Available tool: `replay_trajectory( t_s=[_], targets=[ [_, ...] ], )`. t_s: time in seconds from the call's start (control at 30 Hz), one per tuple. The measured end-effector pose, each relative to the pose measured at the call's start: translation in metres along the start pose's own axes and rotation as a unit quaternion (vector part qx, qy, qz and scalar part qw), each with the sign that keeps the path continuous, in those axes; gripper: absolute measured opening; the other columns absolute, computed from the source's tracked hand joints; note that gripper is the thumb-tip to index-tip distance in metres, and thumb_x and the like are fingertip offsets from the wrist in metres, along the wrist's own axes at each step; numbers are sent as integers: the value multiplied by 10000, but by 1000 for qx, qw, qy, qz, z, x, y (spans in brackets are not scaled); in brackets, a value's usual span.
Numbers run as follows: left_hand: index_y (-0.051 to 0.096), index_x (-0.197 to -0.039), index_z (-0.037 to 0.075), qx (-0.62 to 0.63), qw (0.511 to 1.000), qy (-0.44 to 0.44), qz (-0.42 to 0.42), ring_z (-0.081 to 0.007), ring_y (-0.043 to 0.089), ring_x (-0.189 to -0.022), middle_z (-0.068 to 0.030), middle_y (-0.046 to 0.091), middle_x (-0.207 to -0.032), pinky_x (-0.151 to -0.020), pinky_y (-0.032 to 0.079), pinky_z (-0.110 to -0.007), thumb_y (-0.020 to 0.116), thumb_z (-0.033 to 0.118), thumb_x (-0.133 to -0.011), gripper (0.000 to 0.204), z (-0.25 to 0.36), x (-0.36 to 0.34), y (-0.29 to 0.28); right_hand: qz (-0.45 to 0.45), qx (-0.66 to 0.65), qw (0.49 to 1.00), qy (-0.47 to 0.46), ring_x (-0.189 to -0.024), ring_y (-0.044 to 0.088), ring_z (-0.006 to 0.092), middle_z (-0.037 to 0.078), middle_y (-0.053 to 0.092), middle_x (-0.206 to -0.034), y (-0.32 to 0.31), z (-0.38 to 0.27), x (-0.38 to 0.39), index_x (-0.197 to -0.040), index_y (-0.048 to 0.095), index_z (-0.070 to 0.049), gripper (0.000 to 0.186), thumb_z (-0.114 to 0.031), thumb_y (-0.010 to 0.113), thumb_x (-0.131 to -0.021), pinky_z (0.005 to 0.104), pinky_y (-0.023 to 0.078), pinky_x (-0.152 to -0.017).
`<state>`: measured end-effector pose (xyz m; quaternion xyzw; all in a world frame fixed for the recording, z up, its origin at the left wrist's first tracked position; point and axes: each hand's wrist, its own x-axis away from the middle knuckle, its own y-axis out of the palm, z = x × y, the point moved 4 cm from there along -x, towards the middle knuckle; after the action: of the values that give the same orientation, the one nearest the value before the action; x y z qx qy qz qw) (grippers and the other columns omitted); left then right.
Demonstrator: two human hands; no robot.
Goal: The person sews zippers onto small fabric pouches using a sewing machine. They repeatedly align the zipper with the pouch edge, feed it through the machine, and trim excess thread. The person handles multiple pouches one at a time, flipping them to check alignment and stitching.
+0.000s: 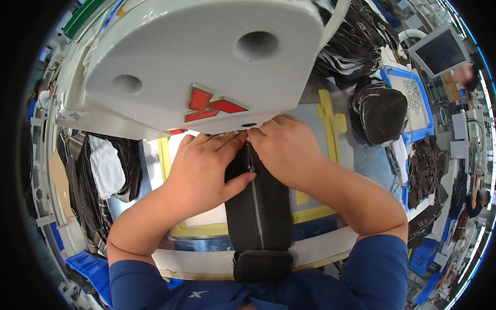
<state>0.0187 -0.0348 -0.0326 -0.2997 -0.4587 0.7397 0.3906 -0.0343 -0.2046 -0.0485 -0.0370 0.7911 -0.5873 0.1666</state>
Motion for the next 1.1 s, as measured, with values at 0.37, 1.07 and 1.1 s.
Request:
replay_trajectory(
  t_s=[0.37,1.07,1.1],
  targets=[
    [561,-1424,-139,-49,996,63,39,-458,631,-1262,-313,625,-1384,-1146,483,-502,841,479,-864,880,11,8,19,0,21,998,-51,-1168,680,336,203,686,-1296,-9,-9,14,-1291,671,73,638,-409,791,-891,446,529,-1056],
    [372,-1505,-255,-90,994,38,-38,-570,445,-1470,-430,464,-1524,-1263,353,-564,744,793,-777,1329,18,18,31,-70,38,997,-15,-1389,563,444,323,545,-1486,0,-21,26,-1468,514,142,796,-445,718,-971,499,455,-1189],
    [369,-1507,-254,-91,994,39,-38,-570,444,-1472,-431,463,-1525,-1261,355,-564,744,793,-776,1331,18,17,31,-70,35,997,-12,-1392,560,443,320,543,-1488,1,-20,26,-1469,513,140,791,-441,718,-974,500,454,-1190]
  ],
)
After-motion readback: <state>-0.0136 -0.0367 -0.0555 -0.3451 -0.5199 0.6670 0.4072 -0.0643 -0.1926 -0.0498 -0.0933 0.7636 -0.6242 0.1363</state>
